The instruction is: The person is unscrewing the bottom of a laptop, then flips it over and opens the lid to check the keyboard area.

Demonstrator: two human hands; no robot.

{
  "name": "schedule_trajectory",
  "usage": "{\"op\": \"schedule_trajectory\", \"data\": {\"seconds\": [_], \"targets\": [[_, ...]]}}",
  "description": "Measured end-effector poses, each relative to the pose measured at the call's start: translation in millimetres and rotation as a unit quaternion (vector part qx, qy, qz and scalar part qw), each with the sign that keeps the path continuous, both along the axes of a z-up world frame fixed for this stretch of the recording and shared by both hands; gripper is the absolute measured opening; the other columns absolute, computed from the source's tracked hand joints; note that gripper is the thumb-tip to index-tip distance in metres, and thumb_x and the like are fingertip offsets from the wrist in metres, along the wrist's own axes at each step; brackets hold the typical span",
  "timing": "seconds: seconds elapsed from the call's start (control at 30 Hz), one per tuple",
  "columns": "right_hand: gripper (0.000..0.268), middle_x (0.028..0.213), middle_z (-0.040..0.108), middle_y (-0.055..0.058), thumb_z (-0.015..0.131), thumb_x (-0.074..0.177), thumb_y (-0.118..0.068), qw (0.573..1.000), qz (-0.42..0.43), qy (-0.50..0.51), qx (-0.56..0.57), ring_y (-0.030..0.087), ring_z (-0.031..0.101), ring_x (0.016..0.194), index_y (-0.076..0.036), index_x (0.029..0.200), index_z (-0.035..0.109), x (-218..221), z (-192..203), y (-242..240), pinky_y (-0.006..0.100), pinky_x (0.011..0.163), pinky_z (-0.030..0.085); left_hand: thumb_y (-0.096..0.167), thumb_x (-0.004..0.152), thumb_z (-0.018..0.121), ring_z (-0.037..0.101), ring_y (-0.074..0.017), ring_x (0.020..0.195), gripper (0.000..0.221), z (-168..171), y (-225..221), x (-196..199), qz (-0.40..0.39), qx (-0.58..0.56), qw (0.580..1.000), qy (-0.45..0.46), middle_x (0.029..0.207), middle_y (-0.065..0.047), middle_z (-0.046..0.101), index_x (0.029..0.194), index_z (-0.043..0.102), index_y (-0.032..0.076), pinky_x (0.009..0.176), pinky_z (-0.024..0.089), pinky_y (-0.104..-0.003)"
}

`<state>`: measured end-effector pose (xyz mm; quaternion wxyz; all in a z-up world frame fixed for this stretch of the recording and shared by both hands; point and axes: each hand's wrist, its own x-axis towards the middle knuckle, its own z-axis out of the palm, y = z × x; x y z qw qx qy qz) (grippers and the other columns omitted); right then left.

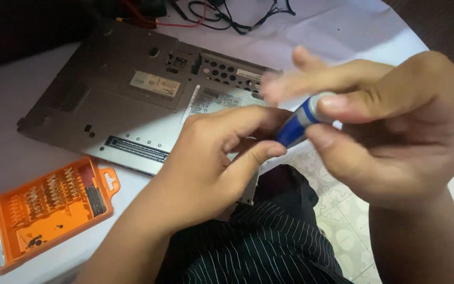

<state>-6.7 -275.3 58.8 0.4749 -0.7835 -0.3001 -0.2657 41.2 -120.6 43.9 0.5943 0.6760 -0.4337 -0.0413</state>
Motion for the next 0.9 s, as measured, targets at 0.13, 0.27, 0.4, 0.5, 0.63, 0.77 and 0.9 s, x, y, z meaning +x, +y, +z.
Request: {"op": "schedule_trajectory", "data": {"seconds": [0.13, 0.27, 0.4, 0.5, 0.63, 0.77, 0.9], "targets": [[0.025, 0.085, 0.052, 0.012, 0.061, 0.073, -0.006, 0.999, -0.050, -0.008, 0.004, 0.017, 0.062, 0.083, -0.009, 0.091, 0.044, 0.3, -6.6, -1.0, 0.037, 0.106, 0.053, 0.016, 0.067, 0.055, 0.058, -0.0095, 0.082, 0.029, 2.7, -2.8, -5.1, -0.011, -0.010, 0.999, 0.052, 0.087, -0.001, 0.058, 0.094, 0.049, 0.007, 0.072, 0.050, -0.020], [0.027, 0.092, 0.052, 0.027, 0.046, 0.072, -0.013, 0.996, -0.031, -0.048, -0.063, 0.033, 0.058, 0.094, 0.005, 0.093, 0.044, 1.5, 0.6, 0.4, 0.046, 0.102, 0.051, 0.012, 0.067, 0.060, 0.055, -0.0102, 0.071, 0.014, -6.8, -2.1, 2.2, 0.008, -0.033, 0.999, 0.023, 0.075, -0.003, 0.055, 0.076, 0.051, 0.007, 0.063, 0.052, -0.019], [0.017, 0.096, 0.054, 0.026, 0.047, 0.074, 0.007, 0.997, -0.012, -0.001, -0.075, 0.031, 0.062, 0.094, 0.004, 0.090, 0.046, 0.2, 0.2, -6.9, 0.043, 0.101, 0.050, 0.018, 0.076, 0.048, 0.055, -0.0125, 0.076, 0.015, -6.8, 5.1, 2.9, -0.046, 0.002, 0.999, -0.015, 0.083, -0.004, 0.055, 0.084, 0.052, 0.006, 0.064, 0.048, -0.020], [0.028, 0.091, 0.057, 0.017, 0.062, 0.067, -0.008, 0.996, -0.001, -0.027, -0.084, 0.016, 0.060, 0.081, -0.003, 0.091, 0.047, 4.2, -0.4, -7.3, 0.040, 0.103, 0.051, 0.017, 0.062, 0.063, 0.058, -0.0151, 0.087, 0.044, -7.9, 1.2, -3.1, -0.055, -0.047, 0.996, 0.061, 0.097, -0.008, 0.056, 0.100, 0.047, 0.003, 0.081, 0.052, -0.026], [0.031, 0.093, 0.045, 0.020, 0.056, 0.065, -0.012, 0.995, -0.032, -0.025, -0.092, 0.024, 0.055, 0.084, 0.001, 0.091, 0.047, 5.7, 4.3, -8.2, 0.036, 0.092, 0.054, 0.009, 0.073, 0.054, 0.055, -0.0088, 0.067, 0.014, -9.3, -1.7, 1.4, -0.064, -0.027, 0.993, 0.098, 0.077, -0.001, 0.057, 0.086, 0.052, 0.006, 0.062, 0.046, -0.019], [0.024, 0.094, 0.053, 0.022, 0.055, 0.071, 0.003, 0.995, -0.041, -0.001, -0.093, 0.028, 0.060, 0.090, 0.005, 0.092, 0.044, -0.5, 3.3, -6.9, 0.042, 0.102, 0.051, 0.019, 0.080, 0.041, 0.054, -0.0128, 0.075, 0.024, -4.1, 4.1, 5.0, -0.079, 0.029, 0.996, -0.019, 0.087, -0.003, 0.056, 0.100, 0.049, 0.007, 0.065, 0.040, -0.023], [0.034, 0.084, 0.046, 0.007, 0.064, 0.067, -0.017, 0.996, -0.080, -0.010, -0.042, 0.014, 0.057, 0.083, -0.007, 0.094, 0.046, 0.6, -6.5, -13.7, 0.034, 0.100, 0.057, 0.023, 0.055, 0.067, 0.053, -0.0087, 0.077, 0.041, -7.5, -2.9, -2.6, -0.017, 0.004, 0.995, 0.100, 0.083, 0.001, 0.051, 0.088, 0.046, 0.011, 0.068, 0.049, -0.020]]}}
